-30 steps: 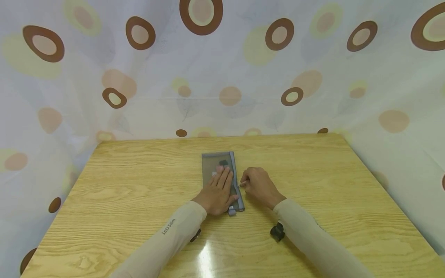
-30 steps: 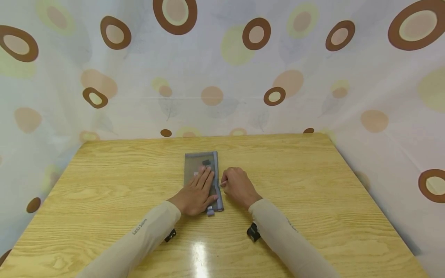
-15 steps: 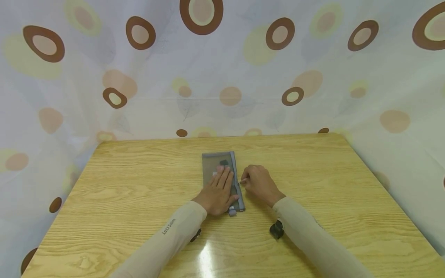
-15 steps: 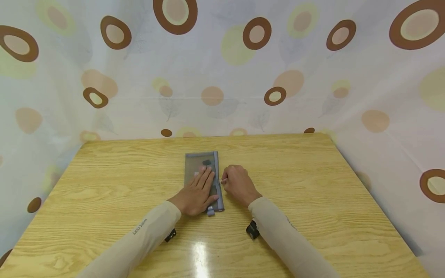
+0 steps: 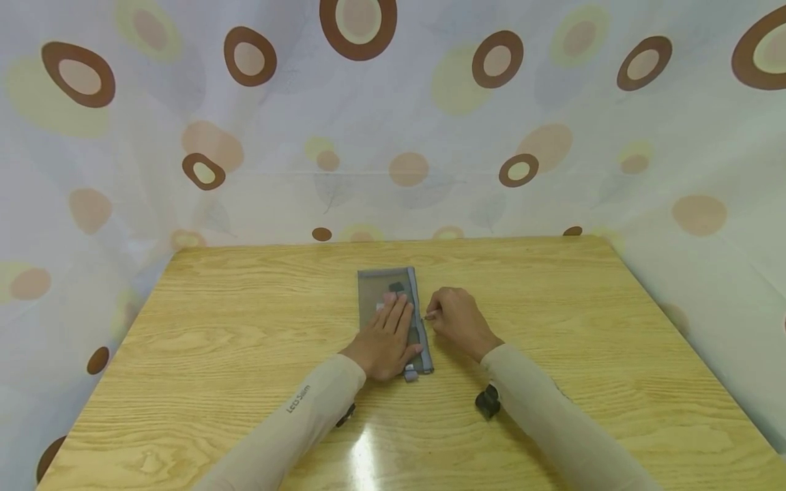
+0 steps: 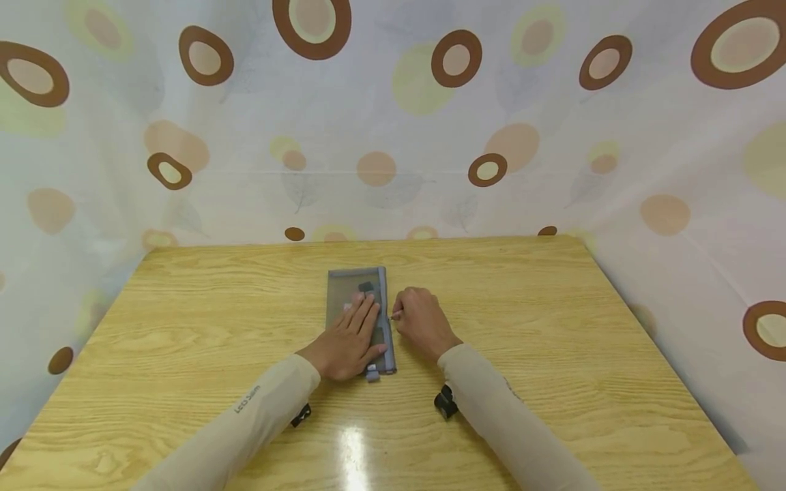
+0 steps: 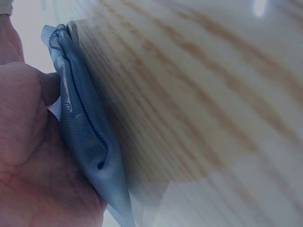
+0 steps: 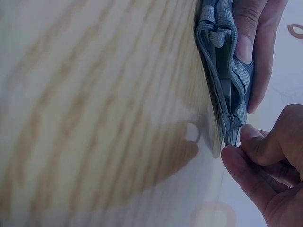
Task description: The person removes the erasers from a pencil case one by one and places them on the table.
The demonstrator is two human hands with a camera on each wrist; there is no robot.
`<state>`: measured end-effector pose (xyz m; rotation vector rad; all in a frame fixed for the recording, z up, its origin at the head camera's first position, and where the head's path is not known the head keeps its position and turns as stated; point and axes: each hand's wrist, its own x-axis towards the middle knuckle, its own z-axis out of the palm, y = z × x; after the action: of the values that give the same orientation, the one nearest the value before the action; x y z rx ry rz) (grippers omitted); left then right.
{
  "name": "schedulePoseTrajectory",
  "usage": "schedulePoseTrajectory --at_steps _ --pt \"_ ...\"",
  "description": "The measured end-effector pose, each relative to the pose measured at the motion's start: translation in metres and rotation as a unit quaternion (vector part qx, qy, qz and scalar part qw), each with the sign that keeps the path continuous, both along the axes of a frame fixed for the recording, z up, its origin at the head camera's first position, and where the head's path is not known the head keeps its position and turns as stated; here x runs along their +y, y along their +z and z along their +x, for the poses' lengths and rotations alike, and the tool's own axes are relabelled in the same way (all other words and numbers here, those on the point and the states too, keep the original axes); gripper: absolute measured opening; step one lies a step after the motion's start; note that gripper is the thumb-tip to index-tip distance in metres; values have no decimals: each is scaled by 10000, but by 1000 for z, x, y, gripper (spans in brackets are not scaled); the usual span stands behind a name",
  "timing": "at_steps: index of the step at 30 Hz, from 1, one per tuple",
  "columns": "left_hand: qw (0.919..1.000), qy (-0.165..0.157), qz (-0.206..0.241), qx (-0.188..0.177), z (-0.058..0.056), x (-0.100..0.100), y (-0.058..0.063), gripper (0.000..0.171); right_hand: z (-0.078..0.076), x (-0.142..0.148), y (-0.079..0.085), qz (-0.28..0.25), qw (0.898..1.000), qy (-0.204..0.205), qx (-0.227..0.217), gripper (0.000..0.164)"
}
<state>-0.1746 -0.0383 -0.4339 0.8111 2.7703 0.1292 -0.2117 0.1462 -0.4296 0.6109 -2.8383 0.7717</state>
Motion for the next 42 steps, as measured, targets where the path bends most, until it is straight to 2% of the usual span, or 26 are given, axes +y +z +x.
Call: schedulePoseTrajectory --at_steps 10,23,33,42 --pt "10000 12 31 52 -4 -1 -10 76 -6 -1 -1 20 9998 -73 192 8" --pt "10000 39 -14 19 -3 0 -8 76 -12 -4 -1 20 9996 -199 201 6" --pt "10000 18 -52 -9 -2 0 -8 76 -15 -4 -5 -206 9986 -350 340 9" --pt "10000 -33 45 1 2 0 1 75 -14 -3 -6 -287 9987 -291 297 7"
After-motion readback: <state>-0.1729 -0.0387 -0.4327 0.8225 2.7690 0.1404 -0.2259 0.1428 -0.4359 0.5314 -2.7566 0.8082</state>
